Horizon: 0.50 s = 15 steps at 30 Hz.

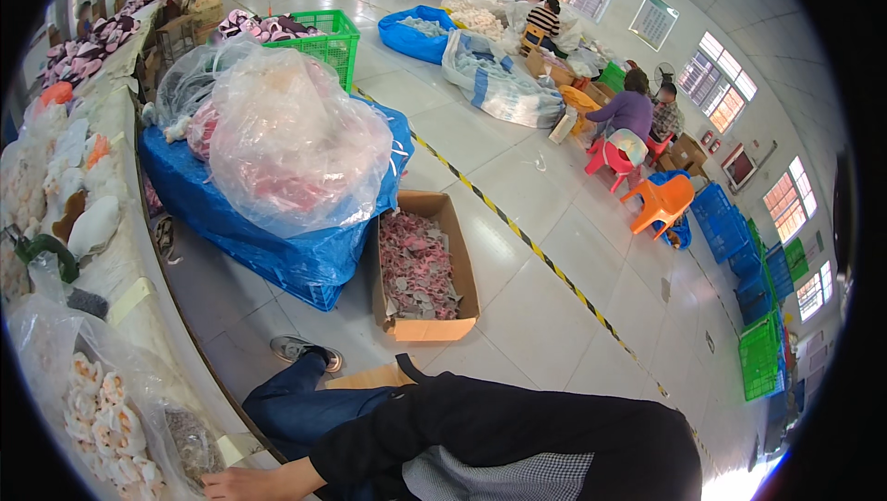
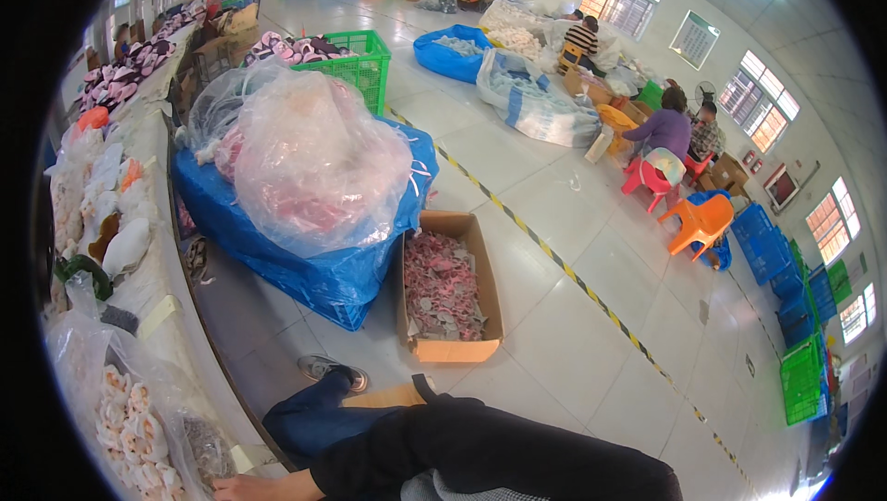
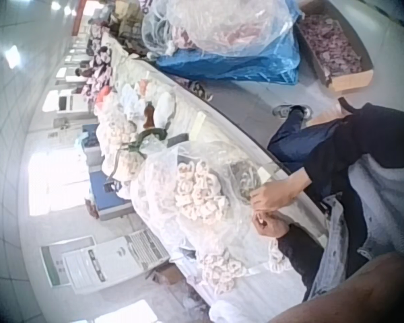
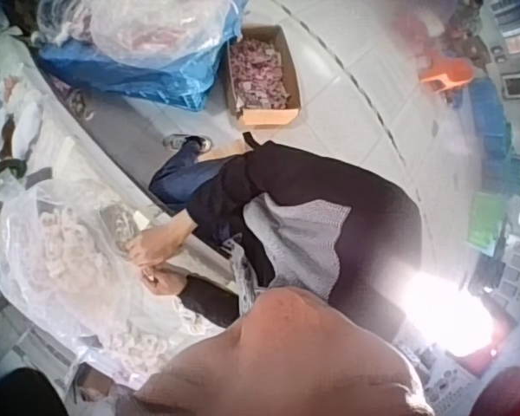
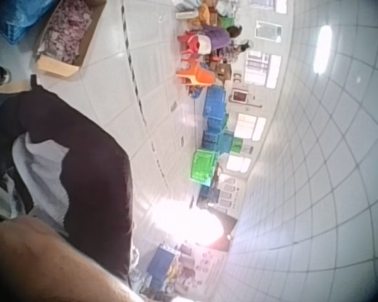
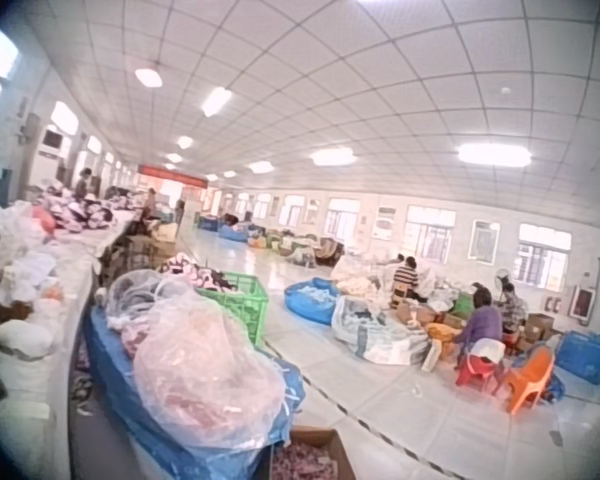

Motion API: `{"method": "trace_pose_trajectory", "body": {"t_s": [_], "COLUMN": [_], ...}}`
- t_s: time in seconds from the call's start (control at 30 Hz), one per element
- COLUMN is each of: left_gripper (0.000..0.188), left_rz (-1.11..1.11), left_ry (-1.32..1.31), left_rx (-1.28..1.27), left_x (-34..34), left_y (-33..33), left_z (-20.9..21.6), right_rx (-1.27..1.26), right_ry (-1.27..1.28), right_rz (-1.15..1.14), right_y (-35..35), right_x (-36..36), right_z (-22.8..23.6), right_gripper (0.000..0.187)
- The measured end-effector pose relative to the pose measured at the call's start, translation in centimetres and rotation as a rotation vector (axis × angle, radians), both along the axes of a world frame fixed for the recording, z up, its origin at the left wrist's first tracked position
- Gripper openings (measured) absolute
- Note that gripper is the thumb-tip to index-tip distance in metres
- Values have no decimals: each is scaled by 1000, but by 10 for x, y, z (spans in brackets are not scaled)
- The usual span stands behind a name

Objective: The person assembles small white plush duck toys by hand, inserting small components into each unit and placing finished items into a pile on the table. The person handles the toys one at a time, repeatedly picking up a unit, inserting a small part, and setting it down.

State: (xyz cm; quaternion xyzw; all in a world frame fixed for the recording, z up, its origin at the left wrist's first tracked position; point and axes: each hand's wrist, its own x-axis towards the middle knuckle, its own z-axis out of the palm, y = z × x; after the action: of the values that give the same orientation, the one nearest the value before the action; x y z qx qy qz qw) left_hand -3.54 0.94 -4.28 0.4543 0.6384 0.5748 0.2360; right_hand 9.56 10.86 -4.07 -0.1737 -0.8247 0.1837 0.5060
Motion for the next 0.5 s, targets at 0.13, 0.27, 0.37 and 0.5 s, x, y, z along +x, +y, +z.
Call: {"method": "trace_pose_trajectory", "body": {"t_s": [0.13,0.27,0.37,0.5], "left_gripper": [40,38,38,40], "left_rz": [-64,-92,-120,-146], "left_ry": [-58,61,141,125], "left_rx": [7,99,68,45], "left_x": [-9,9,4,-5], "left_y": [-1,6,4,3], "left_z": [-11,-2,-1,-17], "right_rx": [-225,-354,-503,-484], "right_ry": [-12,82,92,-24], "right_rz": [121,120,117,175], "right_y": [0,0,-6,-1], "right_x": [9,13,20,24], "right_z": [8,8,19,19], "right_gripper": [23,23,22,23]}}
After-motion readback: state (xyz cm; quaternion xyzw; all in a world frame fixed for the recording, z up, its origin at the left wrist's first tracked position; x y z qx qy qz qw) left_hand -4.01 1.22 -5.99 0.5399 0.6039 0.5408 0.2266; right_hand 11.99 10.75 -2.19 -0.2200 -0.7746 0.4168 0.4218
